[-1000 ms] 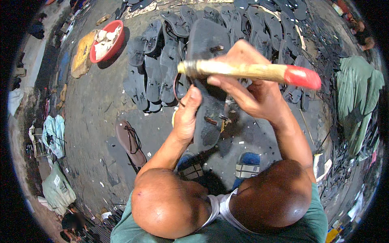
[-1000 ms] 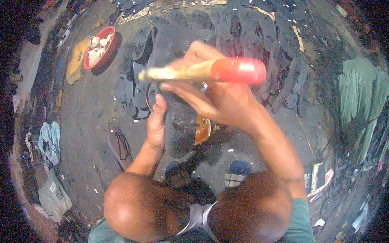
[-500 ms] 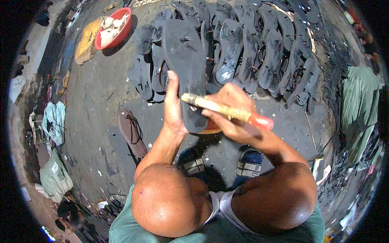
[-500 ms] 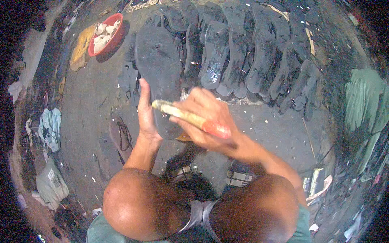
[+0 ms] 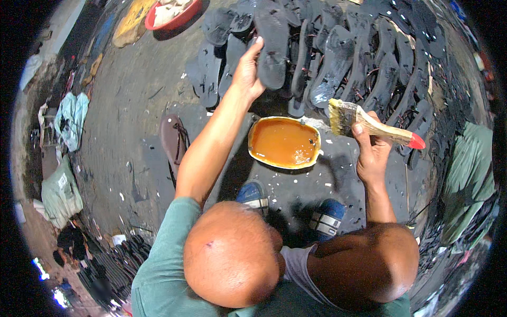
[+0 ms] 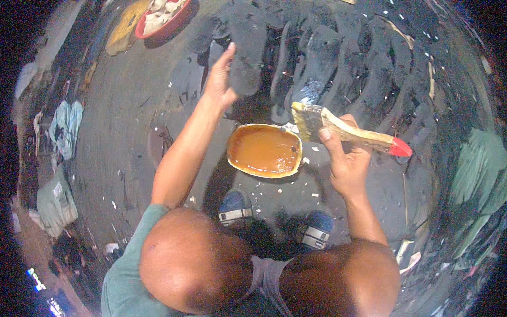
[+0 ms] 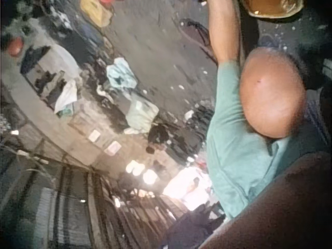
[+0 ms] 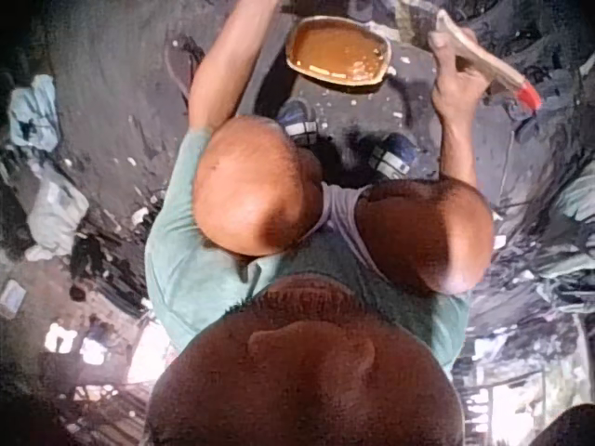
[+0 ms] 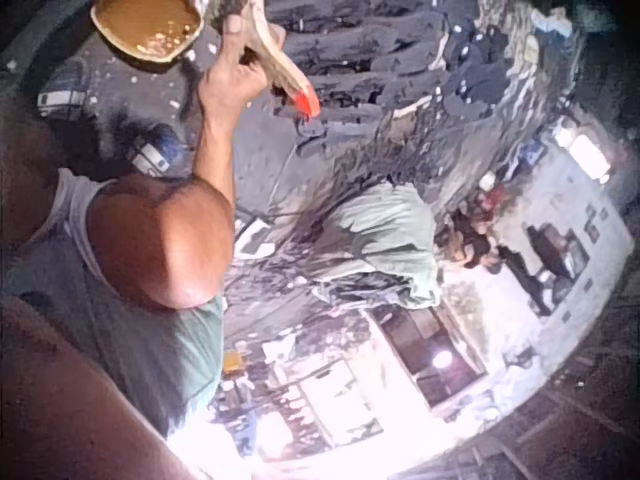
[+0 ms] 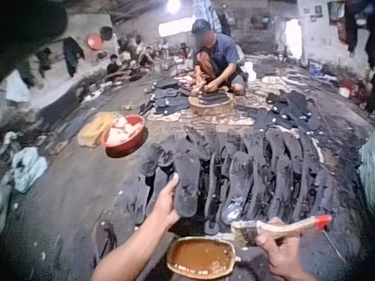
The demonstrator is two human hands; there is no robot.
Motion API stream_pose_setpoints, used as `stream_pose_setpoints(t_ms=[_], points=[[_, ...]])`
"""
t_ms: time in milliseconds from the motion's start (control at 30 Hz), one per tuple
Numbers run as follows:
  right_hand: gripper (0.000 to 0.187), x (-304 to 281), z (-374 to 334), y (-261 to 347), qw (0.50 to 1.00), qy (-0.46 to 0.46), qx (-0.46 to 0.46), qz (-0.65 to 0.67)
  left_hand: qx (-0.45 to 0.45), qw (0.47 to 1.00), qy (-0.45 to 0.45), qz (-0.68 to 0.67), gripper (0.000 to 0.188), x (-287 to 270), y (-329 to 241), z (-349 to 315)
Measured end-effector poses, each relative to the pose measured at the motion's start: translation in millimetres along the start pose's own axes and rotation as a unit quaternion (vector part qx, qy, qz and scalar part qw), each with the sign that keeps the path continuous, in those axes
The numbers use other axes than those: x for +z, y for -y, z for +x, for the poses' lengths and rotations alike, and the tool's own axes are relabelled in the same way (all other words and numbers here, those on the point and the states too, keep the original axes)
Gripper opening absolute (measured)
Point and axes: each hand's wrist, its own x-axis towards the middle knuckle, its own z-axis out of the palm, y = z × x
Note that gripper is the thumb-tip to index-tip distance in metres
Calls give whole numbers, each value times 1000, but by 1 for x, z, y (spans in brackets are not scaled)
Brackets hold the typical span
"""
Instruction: The person repeatedly picks up black flip-flops, dips a brush into a container of brown liquid, and applies the liquid to the soles and straps. The treated flip-flops are placed back into a pile on the floor.
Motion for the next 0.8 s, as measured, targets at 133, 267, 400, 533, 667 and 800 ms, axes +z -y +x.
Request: stream_pose_setpoints(t_ms=[133, 267, 400, 533, 667, 800], points=[[17, 8, 1, -16, 992, 42, 53, -110, 18, 966, -176, 190, 86, -29, 20, -36], [27, 29, -9, -39, 949, 151, -13, -278, 180, 832, -307, 425, 68, -71, 13, -132], [24, 55, -6, -62, 864, 218, -165, -422, 189, 388, -476, 766, 68, -153, 11, -239], [21, 53, 1, -51, 922, 162, -122, -329, 99, 398, -453, 791, 71, -201, 28, -297], [14, 38, 6, -23, 962, 143, -94, -213, 105, 397, -439, 799, 66, -213, 20, -294], [28, 14, -10, -36, 866, 295, -38, -403, 119, 433, -435, 781, 78, -229, 8, -300]])
